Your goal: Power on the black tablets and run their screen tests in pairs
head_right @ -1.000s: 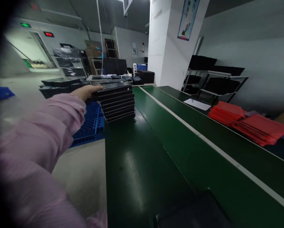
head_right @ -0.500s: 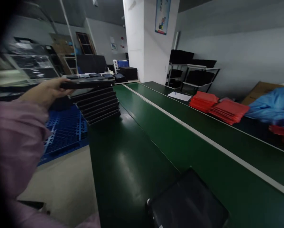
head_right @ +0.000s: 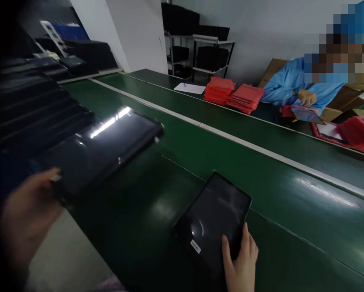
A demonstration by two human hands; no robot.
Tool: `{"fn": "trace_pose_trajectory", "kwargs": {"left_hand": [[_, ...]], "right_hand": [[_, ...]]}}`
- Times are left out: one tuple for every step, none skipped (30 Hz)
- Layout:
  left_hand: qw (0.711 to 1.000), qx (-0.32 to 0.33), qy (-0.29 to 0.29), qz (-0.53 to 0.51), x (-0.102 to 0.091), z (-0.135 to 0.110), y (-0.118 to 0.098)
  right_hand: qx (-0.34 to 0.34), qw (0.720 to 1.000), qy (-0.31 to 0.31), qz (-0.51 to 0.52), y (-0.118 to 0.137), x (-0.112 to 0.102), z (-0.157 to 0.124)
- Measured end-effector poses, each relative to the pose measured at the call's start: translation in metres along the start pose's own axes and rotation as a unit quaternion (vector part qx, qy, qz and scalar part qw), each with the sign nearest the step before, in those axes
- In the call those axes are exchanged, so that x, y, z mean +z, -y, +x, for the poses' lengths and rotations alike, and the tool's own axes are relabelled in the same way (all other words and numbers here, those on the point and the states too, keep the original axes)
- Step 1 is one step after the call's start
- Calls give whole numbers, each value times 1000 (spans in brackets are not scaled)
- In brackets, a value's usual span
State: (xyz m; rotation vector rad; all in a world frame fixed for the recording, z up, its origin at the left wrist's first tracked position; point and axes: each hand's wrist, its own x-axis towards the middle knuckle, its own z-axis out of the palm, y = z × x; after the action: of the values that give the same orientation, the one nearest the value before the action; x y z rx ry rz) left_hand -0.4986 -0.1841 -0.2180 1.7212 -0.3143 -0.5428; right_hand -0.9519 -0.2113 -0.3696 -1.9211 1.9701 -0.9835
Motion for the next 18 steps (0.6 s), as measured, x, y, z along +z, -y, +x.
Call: {"fn": "trace_pose_trajectory", "kwargs": {"left_hand": [[998, -52, 6, -26, 9, -11, 12], [993, -108, 16, -50, 19, -22, 23], [984, -161, 31, -70, 28, -33, 33], [976, -201, 44, -74, 36, -43, 41], [970, -226, 59, -70, 41, -52, 48], [965, -243, 77, -56, 43, -58, 54], [961, -255, 104, -30, 42, -62, 59], [955, -261, 139, 9, 37, -62, 61], [947, -259, 179, 62, 31, -60, 62], [934, -247, 222, 129, 23, -56, 61], [916, -225, 264, 201, 16, -51, 58], [896, -189, 299, 268, 10, -45, 54], [881, -139, 320, 321, 8, -39, 49], [873, -84, 326, 354, 11, -35, 43], [872, -29, 322, 368, 18, -32, 37], [877, 28, 309, 366, 31, -30, 33], [881, 84, 299, 357, 49, -30, 30], [875, 140, 304, 350, 70, -31, 29]], "right_hand": [[18, 1000, -10, -3, 3, 1, 5], [34, 999, -16, -5, 5, 2, 10], [47, 999, -16, -6, 8, 2, 15], [55, 998, -16, -5, 10, 1, 20], [59, 998, -15, -2, 12, 1, 24], [60, 998, -14, 2, 14, 0, 29], [61, 998, -14, 8, 15, -1, 32], [62, 998, -13, 13, 16, -1, 36], [64, 998, -12, 17, 16, -2, 39], [67, 997, -12, 19, 16, -2, 42], [70, 997, -14, 19, 15, -1, 44], [71, 997, -15, 19, 14, -1, 47], [70, 997, -16, 19, 12, -1, 51], [68, 997, -16, 20, 10, 0, 54], [65, 998, -16, 21, 8, 0, 58], [61, 998, -15, 21, 6, 0, 61], [57, 998, -13, 22, 4, 0, 64], [53, 998, -13, 21, 3, -1, 67]]}}
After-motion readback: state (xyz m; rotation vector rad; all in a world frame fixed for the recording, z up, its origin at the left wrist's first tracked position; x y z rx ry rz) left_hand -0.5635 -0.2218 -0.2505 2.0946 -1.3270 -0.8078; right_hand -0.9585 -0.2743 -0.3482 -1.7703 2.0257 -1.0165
